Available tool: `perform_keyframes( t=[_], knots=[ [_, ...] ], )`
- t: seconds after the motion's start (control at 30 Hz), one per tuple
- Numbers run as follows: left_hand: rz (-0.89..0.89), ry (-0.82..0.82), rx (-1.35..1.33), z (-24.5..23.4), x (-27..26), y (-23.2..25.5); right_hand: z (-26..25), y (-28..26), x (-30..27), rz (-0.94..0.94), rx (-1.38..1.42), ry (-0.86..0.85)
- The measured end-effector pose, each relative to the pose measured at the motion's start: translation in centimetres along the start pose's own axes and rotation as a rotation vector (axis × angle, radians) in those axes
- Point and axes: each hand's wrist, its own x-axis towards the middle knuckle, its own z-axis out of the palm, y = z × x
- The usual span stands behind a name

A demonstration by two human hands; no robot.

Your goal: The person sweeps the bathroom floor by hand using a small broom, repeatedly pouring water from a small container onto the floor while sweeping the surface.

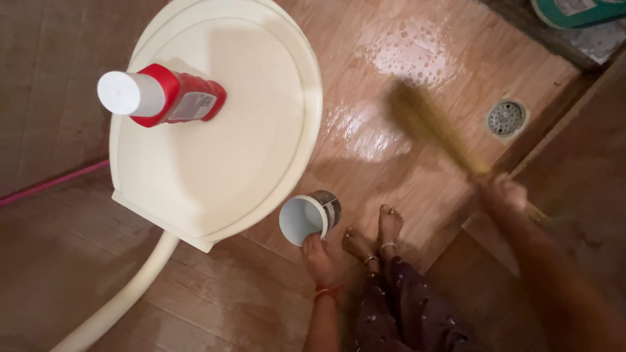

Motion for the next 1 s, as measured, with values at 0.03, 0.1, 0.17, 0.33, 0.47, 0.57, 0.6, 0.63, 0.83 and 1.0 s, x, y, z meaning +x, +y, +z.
perform_keyframes(
  t=[0.03,0.1,0.17,0.33,0.47,0.57,0.6,0.63,0.83,1.0],
  knots=[
    [-0.054,-0.017,-0.016,-0.1,0.2,0.2,-0.8,0.7,-0.4,0.062,0.061,0.039],
    [-0.022,-0.015,0.003,-0.6,0.3,0.3,-2.7,0.1,-1.9,0.163,0.192,0.109],
    [0.006,-0.012,0.023,-0.4,0.3,0.1,-3.9,-2.9,-3.7,0.182,0.298,0.100],
    [-0.086,0.100,0.110,1.1,0.2,0.8,-5.1,-12.1,-5.4,-0.133,0.366,-0.007],
    [-0.309,0.108,-0.237,1.7,1.1,1.1,-3.1,-16.3,-0.1,-0.407,0.155,0.012],
    [-0.096,0.139,-0.027,2.1,0.7,0.5,-1.8,-15.2,6.7,-0.396,-0.123,0.031],
    [-0.036,0.123,0.051,2.1,0.6,-0.1,-1.9,-13.6,8.6,-0.365,-0.180,0.039],
    [0.028,0.111,0.118,2.5,0.8,-0.5,-2.3,-11.2,9.9,-0.295,-0.165,0.048],
    [0.098,0.008,0.234,3.5,0.3,-1.8,-7.6,-3.3,5.1,0.052,0.303,0.332],
    [0.097,-0.044,0.143,2.8,0.7,2.0,-11.0,-8.6,1.2,-0.060,0.529,0.080]
  ],
)
